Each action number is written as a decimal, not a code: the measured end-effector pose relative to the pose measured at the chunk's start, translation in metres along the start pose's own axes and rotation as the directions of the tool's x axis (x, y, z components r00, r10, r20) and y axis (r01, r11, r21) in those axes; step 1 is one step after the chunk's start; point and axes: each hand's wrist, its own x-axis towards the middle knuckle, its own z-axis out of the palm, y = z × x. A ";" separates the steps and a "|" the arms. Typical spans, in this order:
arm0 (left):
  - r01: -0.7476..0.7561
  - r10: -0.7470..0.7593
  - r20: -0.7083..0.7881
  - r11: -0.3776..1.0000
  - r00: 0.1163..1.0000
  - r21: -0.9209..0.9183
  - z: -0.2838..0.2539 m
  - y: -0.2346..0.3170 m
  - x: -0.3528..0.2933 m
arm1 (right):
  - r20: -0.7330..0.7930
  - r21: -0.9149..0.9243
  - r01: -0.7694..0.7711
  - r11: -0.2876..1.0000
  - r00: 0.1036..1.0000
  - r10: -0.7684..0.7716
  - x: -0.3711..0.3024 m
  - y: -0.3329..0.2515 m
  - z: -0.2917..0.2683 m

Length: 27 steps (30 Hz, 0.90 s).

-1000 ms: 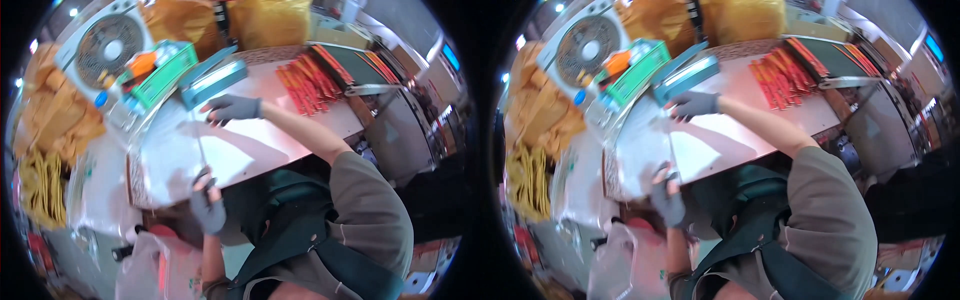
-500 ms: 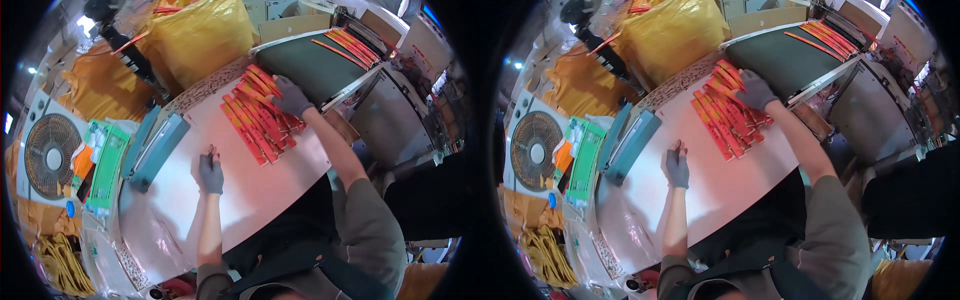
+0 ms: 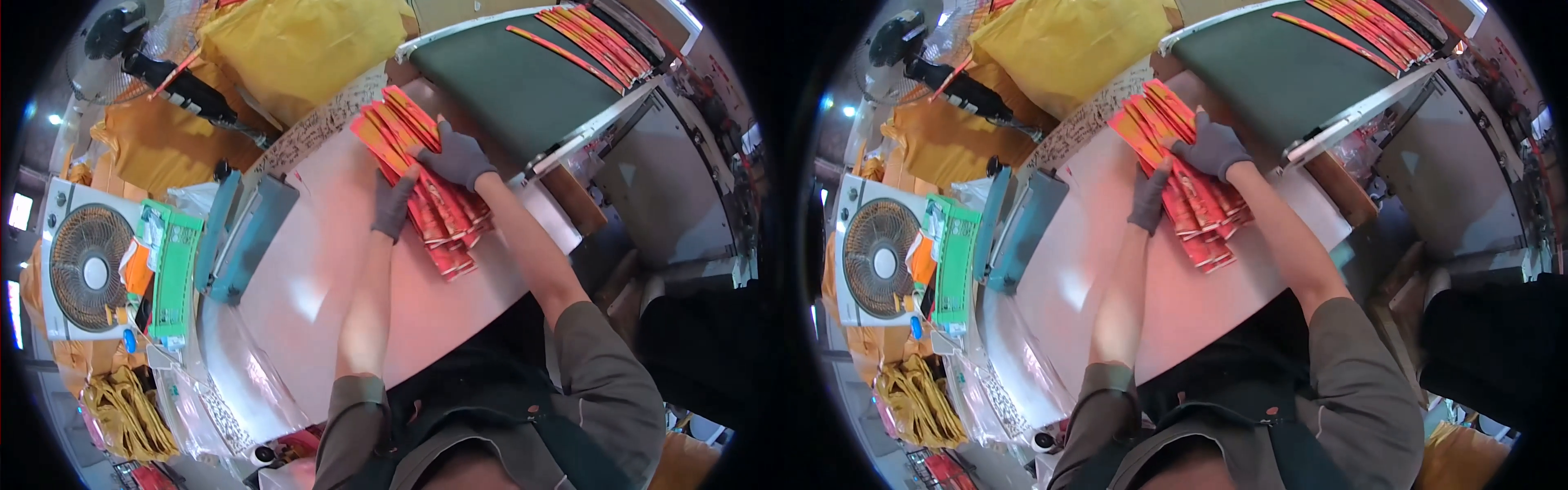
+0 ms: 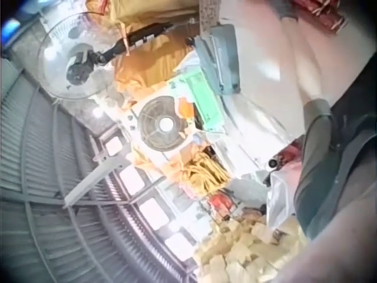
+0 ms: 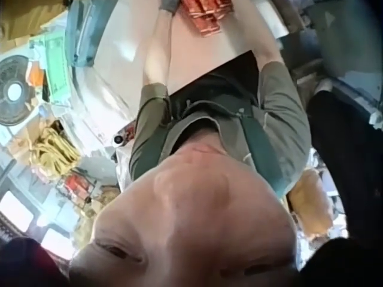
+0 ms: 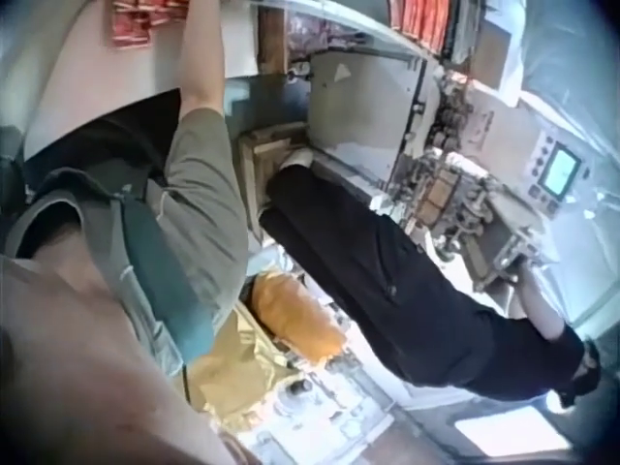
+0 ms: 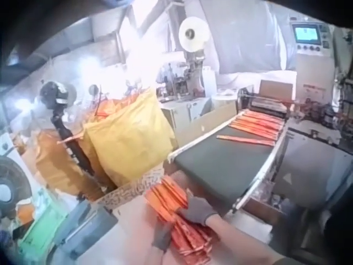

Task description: Packaging bundles of items into plastic bags at a production workstation.

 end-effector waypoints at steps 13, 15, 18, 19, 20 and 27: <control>0.341 -0.367 0.086 0.913 0.926 0.224 -0.005 0.061 -0.303 | 0.495 0.627 -0.024 0.779 0.784 -0.374 -0.272 0.059 0.086; 0.385 -0.409 0.053 0.889 0.911 0.248 0.003 0.083 -0.294 | 0.428 0.682 -0.002 0.731 0.812 -0.396 -0.268 0.035 0.080; 0.364 -0.362 -0.040 0.920 0.931 0.148 0.003 0.129 -0.277 | 0.214 0.687 0.214 0.695 0.853 -0.475 -0.242 -0.001 0.061; 0.293 -0.290 -0.052 0.916 0.956 0.273 -0.005 0.136 -0.274 | 0.080 0.612 0.394 0.685 0.831 -0.550 -0.237 -0.017 0.054; 0.111 -0.116 0.004 0.965 0.993 0.238 -0.006 0.141 -0.271 | 0.112 0.608 0.308 0.732 0.879 -0.463 -0.238 -0.034 0.048; -0.217 0.215 0.030 0.970 0.976 0.107 -0.032 0.163 -0.251 | -0.167 0.806 0.539 0.244 0.603 -0.780 -0.202 -0.089 0.038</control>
